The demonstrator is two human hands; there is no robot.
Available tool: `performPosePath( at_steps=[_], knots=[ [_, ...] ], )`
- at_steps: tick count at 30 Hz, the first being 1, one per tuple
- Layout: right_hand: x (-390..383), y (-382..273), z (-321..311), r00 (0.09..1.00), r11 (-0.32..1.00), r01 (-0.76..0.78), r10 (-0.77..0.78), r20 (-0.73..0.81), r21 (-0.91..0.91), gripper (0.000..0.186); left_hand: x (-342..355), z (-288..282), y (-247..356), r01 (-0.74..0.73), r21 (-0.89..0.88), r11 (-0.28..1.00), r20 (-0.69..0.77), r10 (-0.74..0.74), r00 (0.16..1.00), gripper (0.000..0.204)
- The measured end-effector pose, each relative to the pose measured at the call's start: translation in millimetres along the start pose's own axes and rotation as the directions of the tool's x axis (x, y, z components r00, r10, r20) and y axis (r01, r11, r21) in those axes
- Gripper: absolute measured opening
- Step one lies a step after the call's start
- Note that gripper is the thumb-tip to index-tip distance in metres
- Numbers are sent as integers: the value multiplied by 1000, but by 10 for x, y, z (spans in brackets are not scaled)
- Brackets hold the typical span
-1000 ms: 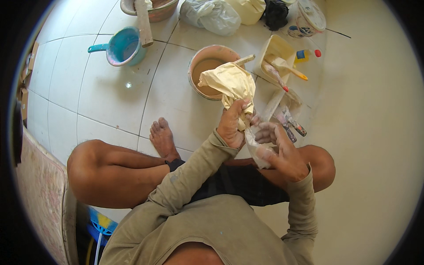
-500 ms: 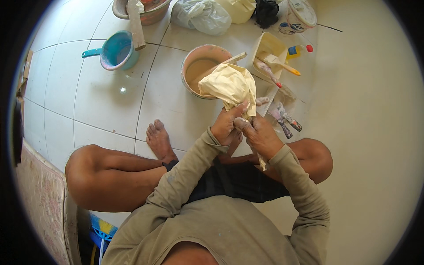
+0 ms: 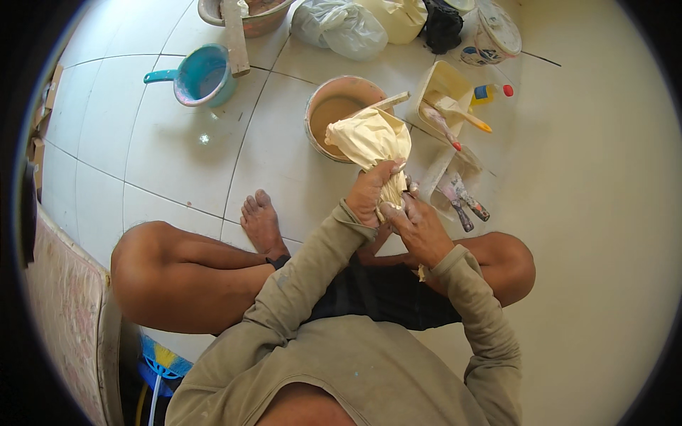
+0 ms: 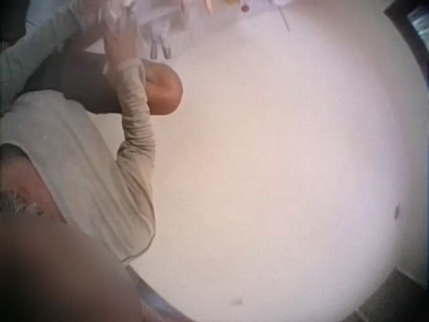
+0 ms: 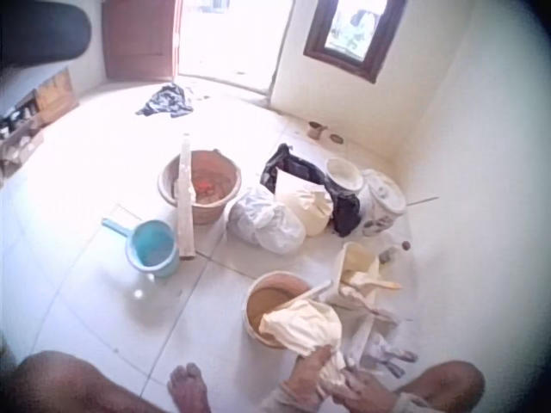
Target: The person sits on the floor and mixes a beige liquid in a bucket using a wooden stick. They then open a yellow cloth bag, pour its contents into the bucket, and continue stirring the mixture.
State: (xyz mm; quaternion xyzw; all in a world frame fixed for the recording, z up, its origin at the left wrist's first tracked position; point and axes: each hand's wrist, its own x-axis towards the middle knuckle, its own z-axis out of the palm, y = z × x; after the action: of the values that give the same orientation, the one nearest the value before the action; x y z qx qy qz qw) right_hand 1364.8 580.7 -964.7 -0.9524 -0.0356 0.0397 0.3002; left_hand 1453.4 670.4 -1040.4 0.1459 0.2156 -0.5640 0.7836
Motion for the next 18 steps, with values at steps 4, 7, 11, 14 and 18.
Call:
performPosePath(
  at_steps=[4, 7, 11, 14, 18],
  knots=[
    [-36, 34, -80, 770, 626, -638, 513, 380, 448, 63, -116, 186, 95, 31, -21, 999, 87, -29, 996, 24],
    [-119, 90, -36, 890, 860, -416, 319, 325, 296, 76, -60, 136, 75, 32, -51, 998, 61, -29, 998, 22],
    [-169, 86, 8, 842, 784, -507, 360, 402, 358, 69, -22, 92, 49, 26, -160, 987, -31, -32, 999, 17],
    [-151, 62, 41, 934, 891, -313, 225, 278, 329, 55, 2, 34, 51, 46, -195, 980, -6, -48, 999, 14],
    [-75, -77, -64, 992, 998, -24, 17, 122, 56, 31, -15, 75, 86, 73, -170, 983, -48, -82, 995, 15]
  ],
)
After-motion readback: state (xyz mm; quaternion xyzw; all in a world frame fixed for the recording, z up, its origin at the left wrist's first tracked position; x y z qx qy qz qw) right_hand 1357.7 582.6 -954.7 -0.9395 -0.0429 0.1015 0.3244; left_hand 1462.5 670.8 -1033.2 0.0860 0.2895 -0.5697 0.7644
